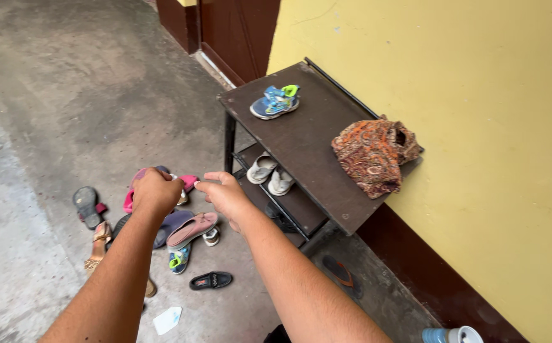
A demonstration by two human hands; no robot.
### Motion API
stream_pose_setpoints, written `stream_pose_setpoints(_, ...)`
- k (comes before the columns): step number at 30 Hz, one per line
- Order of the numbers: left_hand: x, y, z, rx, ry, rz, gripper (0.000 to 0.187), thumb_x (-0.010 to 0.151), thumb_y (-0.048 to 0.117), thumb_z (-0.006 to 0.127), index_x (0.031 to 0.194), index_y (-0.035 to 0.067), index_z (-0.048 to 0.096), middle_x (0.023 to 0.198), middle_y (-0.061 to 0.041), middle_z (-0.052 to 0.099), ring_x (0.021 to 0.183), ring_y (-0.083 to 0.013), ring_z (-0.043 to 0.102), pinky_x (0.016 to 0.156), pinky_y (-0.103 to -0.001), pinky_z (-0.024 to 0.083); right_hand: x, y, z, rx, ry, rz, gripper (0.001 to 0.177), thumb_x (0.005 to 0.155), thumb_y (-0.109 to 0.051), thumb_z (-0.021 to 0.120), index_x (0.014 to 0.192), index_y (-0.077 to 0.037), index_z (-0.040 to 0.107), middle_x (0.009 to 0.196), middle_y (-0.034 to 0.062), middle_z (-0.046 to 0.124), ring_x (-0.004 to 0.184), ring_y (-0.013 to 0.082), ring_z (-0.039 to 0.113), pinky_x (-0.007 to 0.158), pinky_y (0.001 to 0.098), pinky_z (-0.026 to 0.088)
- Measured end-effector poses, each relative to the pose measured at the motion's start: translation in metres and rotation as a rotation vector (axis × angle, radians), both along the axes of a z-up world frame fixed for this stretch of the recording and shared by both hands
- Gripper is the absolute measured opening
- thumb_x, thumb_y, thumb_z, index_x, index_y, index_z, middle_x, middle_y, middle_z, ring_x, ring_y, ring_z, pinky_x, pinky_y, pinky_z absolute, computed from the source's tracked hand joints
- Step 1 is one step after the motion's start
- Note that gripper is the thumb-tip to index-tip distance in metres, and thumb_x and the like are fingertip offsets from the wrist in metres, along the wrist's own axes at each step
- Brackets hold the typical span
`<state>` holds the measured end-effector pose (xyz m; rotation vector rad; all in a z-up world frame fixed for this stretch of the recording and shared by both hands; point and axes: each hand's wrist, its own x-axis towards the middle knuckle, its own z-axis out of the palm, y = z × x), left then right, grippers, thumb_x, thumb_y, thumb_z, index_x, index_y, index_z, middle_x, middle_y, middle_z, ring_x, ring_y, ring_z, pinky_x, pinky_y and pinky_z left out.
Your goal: The person sorts a pile of shoes and slippers on a two-tier shoe rack, picking up pairs one at a time, briefly inspecting them, and placing them on the floor. The person handles pink slip-ons, blue sneakers, black loafers, and patterned slippers, moving them from the rack to the floor.
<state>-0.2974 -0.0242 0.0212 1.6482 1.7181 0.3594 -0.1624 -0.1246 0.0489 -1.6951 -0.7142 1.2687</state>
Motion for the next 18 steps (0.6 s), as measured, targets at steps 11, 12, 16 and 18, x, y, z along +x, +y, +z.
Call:
stream_pose_setpoints(11,0.146,-0.019,0.023,-0.045,0.01,-0.082,0.053,0.084,0.031,0.072,0.13,0.008,0.061,0.14,-0.025,0.052,0.122,-0.0383,0.06,0.099,-0.046,0.051,0.138,-0.023,0.02,-0.009,-0.024,-0.071,0.065,0.086,-0.035,0.069,0.144,-0.012,0.052,0.135,0.0126,0.061,0.123,0.0249,0.059,0.098,0.0398,0.047)
stream_pose_setpoints(12,0.16,-0.019,0.02,-0.018,0.014,-0.101,0.053,0.084,0.03,0.073,0.13,0.007,0.061,0.138,-0.026,0.055,0.125,-0.0378,0.058,0.1,-0.046,0.05,0.152,-0.025,0.021,-0.012,-0.035,-0.075,0.064,0.086,-0.034,0.069,0.143,-0.012,0.052,0.133,0.0137,0.063,0.122,0.0261,0.061,0.097,0.0397,0.048)
stream_pose_setpoints(16,0.217,-0.015,0.019,0.073,0.025,-0.157,0.056,0.084,0.031,0.074,0.131,0.004,0.059,0.131,-0.026,0.064,0.132,-0.0357,0.052,0.103,-0.045,0.049,0.206,-0.03,0.027,0.0,-0.042,-0.095,0.062,0.086,-0.034,0.068,0.142,-0.013,0.054,0.13,0.0135,0.066,0.12,0.0257,0.062,0.094,0.0388,0.049)
stream_pose_setpoints(18,0.247,-0.02,0.028,0.055,0.011,-0.158,0.059,0.084,0.031,0.074,0.134,0.004,0.057,0.135,-0.026,0.061,0.131,-0.0367,0.054,0.103,-0.045,0.049,0.236,-0.034,0.029,0.013,-0.045,-0.115,0.062,0.086,-0.033,0.068,0.142,-0.013,0.054,0.13,0.0118,0.064,0.119,0.0236,0.062,0.094,0.0382,0.049)
